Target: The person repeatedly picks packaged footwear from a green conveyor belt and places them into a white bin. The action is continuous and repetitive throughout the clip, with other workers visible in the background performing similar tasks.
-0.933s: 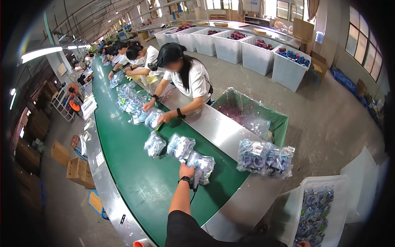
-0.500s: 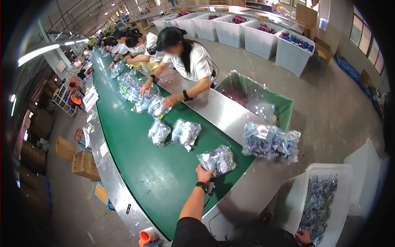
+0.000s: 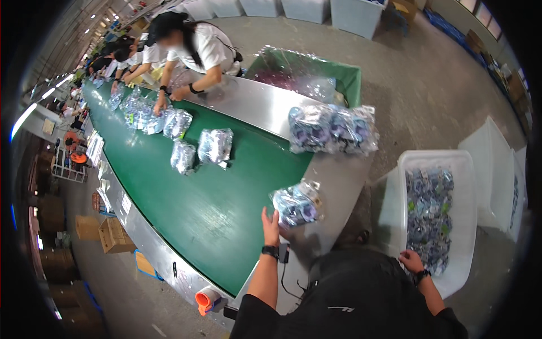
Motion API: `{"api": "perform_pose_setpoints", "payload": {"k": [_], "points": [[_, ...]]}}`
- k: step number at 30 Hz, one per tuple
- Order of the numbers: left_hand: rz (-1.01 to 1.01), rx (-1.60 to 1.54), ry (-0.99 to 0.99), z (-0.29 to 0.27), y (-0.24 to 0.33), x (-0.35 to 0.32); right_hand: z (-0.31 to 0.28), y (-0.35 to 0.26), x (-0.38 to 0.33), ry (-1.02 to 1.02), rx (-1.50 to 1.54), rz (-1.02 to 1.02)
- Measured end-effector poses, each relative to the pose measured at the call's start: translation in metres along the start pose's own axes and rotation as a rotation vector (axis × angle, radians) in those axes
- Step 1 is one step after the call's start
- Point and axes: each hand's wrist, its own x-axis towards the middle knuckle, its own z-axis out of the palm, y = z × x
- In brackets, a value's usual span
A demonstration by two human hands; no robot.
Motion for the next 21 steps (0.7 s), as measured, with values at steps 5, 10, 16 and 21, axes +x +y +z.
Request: {"api": "perform_pose_setpoints", "payload": {"k": [5,10,16,21], "points": [[0.254,0.553,-0.035,0.021,0.002,0.019,-0.015,-0.041,0.013,0.016,0.013,-0.046],[0.04,0.214,-0.172,0.074,0.014,0.0,-0.041,-0.116,0.023,0.122,0.101,-0.295],[-0.269,0.118,-0.384,0.164,0.027,-0.071,-0.072,-0.223,0.013,0.125,0.086,-0.554],[-0.471,0.002,-0.602,0.224,0.006,-0.116,-0.076,-0.252,0.006,0.223,-0.107,-0.845]]}}
